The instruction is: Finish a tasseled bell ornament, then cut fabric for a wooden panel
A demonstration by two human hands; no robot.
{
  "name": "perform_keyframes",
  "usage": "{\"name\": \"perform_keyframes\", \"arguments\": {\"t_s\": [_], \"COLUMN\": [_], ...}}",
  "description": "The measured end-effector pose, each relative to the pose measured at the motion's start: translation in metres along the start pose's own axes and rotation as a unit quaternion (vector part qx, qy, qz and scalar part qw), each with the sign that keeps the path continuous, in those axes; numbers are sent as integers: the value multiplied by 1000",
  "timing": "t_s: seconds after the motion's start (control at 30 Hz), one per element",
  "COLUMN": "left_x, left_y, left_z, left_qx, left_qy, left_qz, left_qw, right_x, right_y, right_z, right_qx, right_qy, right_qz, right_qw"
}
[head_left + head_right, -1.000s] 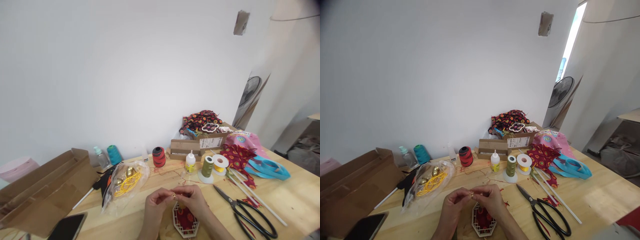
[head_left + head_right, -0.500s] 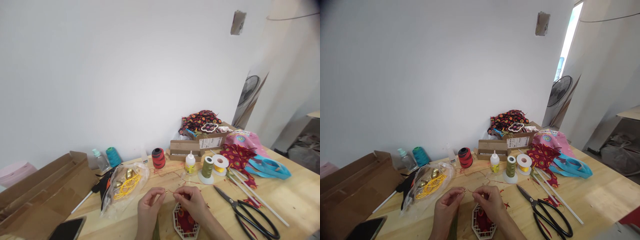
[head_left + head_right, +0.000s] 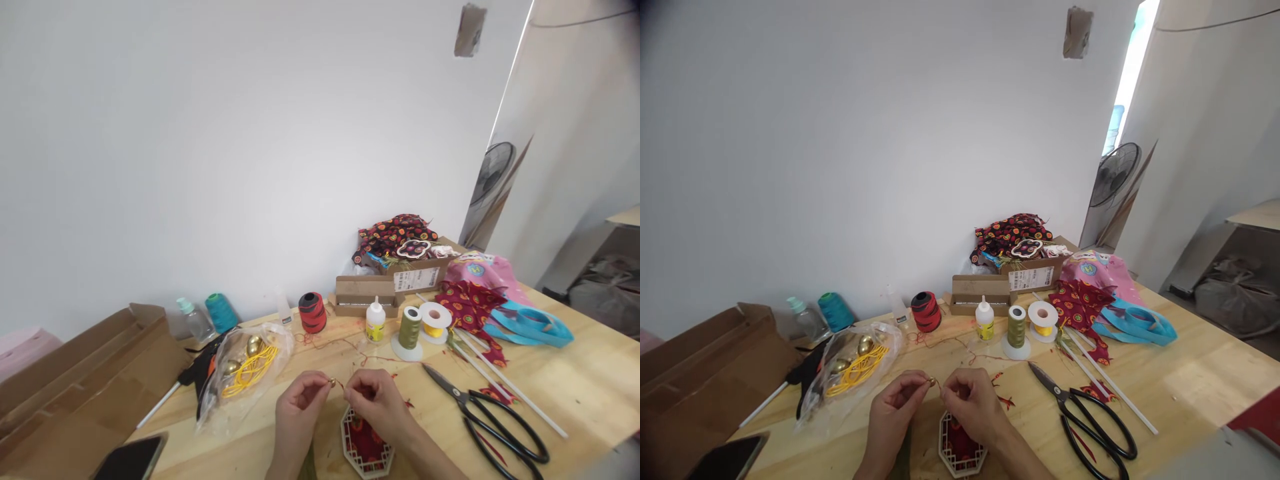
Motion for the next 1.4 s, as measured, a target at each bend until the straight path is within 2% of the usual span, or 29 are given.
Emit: {"name": "perform_keyframes", "arguments": {"t_s": [0.67,0.9,1.1,1.27,1.4], "left_x": [0,1,2,5,7], "left_y": [2,6,11,14,15], "left_z": [3,5,7,7,8], "left_qx": [79,128,162,184,205], "left_qy": [-44,-83,-94,-113,-123], "left_qz": [-98,-164,-212,-245,-265], "left_qw": [991,975,959,945,934], "right_x": [1,3,2,-1,0], "right_y": [6,10,16,13,10], "right_z": [-1,-1,-5,-7,-6], "right_qx": [12,14,30,42,39], "right_qy": [-3,-10,-31,-18,-29], "right_qz": [23,-6,-51,-70,-89], "right_qw": [1000,1000,998,997,995]}}
Point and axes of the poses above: each hand's wrist, its own z-axis away from the middle knuckle, its own x-axis out of the palm, y = z × x, the point moved 3 cm from there along -z, towards the middle knuckle, and after that the axes turned 12 degrees about -y, right-handed, at the moved point
